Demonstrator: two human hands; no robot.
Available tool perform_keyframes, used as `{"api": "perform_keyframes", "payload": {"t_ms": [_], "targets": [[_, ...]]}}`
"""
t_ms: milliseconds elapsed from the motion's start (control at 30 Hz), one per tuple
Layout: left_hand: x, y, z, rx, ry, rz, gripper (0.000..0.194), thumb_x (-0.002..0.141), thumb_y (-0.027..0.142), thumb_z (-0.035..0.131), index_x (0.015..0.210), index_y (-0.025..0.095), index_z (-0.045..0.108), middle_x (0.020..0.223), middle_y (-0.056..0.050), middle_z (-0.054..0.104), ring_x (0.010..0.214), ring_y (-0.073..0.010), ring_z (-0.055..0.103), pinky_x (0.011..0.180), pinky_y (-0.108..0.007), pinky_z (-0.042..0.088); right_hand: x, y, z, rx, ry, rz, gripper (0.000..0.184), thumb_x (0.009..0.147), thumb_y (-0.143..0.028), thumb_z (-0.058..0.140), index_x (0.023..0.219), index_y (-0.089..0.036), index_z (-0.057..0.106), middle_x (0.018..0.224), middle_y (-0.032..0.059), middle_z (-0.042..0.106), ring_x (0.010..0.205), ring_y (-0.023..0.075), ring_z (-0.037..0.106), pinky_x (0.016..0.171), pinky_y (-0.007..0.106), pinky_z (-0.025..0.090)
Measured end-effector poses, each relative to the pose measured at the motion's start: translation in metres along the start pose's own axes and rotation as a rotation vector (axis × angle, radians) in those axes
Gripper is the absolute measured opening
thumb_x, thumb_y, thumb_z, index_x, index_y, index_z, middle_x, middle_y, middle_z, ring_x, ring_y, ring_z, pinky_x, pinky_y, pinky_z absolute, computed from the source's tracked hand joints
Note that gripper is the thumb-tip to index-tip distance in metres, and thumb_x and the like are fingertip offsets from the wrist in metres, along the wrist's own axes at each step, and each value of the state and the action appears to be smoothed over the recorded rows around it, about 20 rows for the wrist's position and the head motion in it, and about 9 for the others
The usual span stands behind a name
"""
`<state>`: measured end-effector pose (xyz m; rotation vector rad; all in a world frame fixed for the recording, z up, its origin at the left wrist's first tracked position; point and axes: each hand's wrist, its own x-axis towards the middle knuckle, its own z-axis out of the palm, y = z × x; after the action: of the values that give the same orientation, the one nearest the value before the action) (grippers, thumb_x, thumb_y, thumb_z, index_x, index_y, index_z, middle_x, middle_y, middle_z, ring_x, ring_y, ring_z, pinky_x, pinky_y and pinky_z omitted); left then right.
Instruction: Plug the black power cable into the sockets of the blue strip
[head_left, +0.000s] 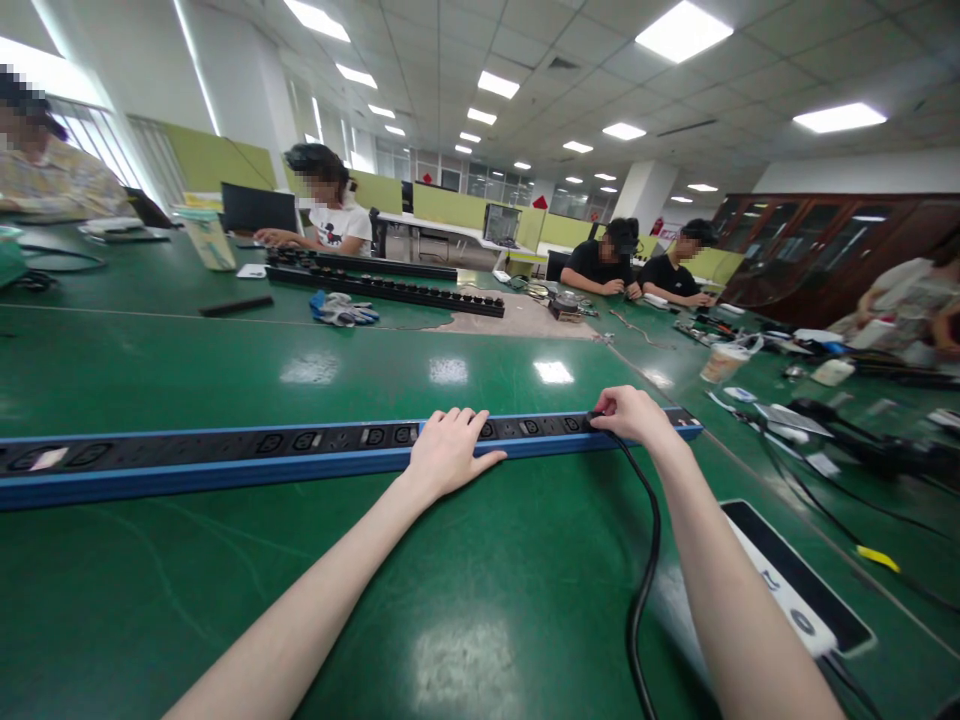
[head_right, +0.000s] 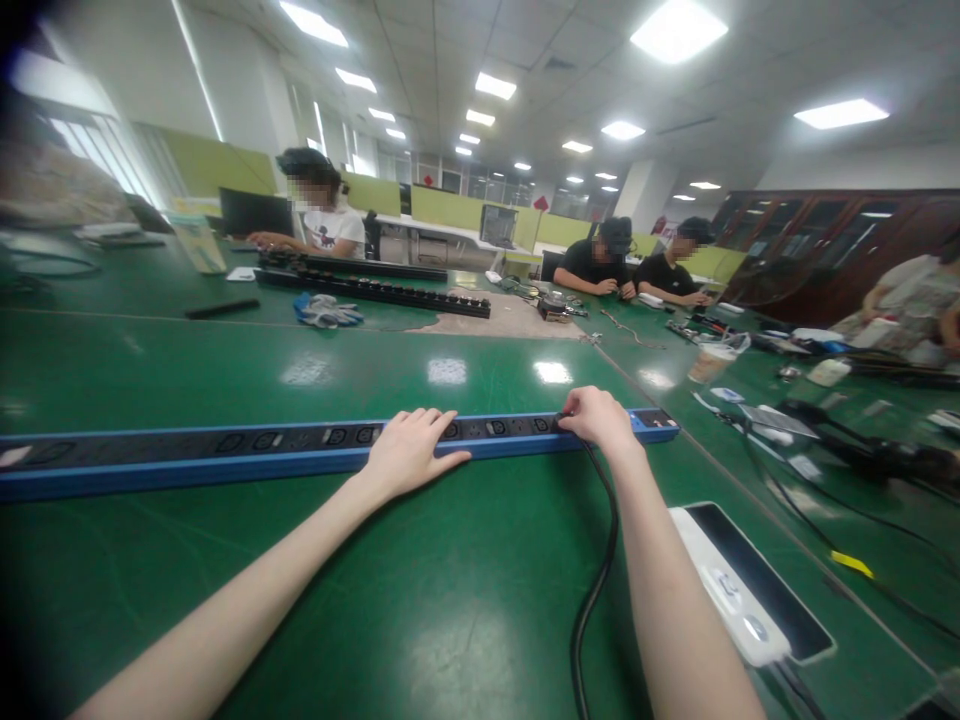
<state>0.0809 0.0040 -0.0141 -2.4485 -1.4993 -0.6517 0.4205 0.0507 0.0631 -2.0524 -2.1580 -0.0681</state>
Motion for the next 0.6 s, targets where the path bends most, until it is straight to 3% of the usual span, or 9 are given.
{"api": "perform_keyframes", "payload": {"t_ms": [167, 333, 467, 600], "targets": [[0.001, 0.0, 0.0, 0.007, -0.004, 0.002, 0.074, 0.095, 0.074, 0.047, 0.145, 0.02, 0.056, 0.125, -0.015, 0.068, 0.117, -0.0315, 0.06, 0.102, -0.045, 0.042, 0.006, 0.007, 0.002, -0.024, 0.061, -0.013, 0.014, 0.076, -0.036, 0.077, 0.087, -0.027, 0.075, 0.087, 0.005, 0.074, 0.082, 0.0232, 0.069, 0.066, 0.03, 0.045], [0.0, 0.001, 0.0, 0.015, -0.004, 0.008, 0.074, 0.096, 0.074, 0.046, 0.144, 0.018, 0.056, 0.125, -0.015, 0.068, 0.117, -0.0311, 0.06, 0.102, -0.044, 0.042, 0.009, 0.01, 0.006, 0.06, -0.011, -0.022, 0.015, 0.075, -0.036, 0.079, 0.085, -0.025, 0.075, 0.084, 0.0039, 0.074, 0.078, 0.021, 0.069, 0.066, 0.028, 0.046], [0.001, 0.001, 0.0, 0.019, -0.007, 0.007, 0.074, 0.096, 0.073, 0.047, 0.145, 0.018, 0.056, 0.126, -0.015, 0.068, 0.117, -0.0315, 0.06, 0.102, -0.045, 0.042, 0.009, 0.01, 0.007, 0.0, 0.063, -0.04, 0.014, 0.075, -0.033, 0.078, 0.086, -0.025, 0.074, 0.086, 0.0042, 0.074, 0.079, 0.0219, 0.069, 0.067, 0.029, 0.045], [0.002, 0.001, 0.0, 0.022, -0.014, 0.011, 0.074, 0.096, 0.073, 0.046, 0.145, 0.018, 0.056, 0.126, -0.015, 0.068, 0.117, -0.0315, 0.06, 0.102, -0.044, 0.042, 0.012, 0.02, 0.007, 0.136, 0.006, -0.059, 0.016, 0.074, -0.035, 0.08, 0.084, -0.024, 0.075, 0.083, 0.0026, 0.075, 0.075, 0.0193, 0.068, 0.064, 0.027, 0.045]]}}
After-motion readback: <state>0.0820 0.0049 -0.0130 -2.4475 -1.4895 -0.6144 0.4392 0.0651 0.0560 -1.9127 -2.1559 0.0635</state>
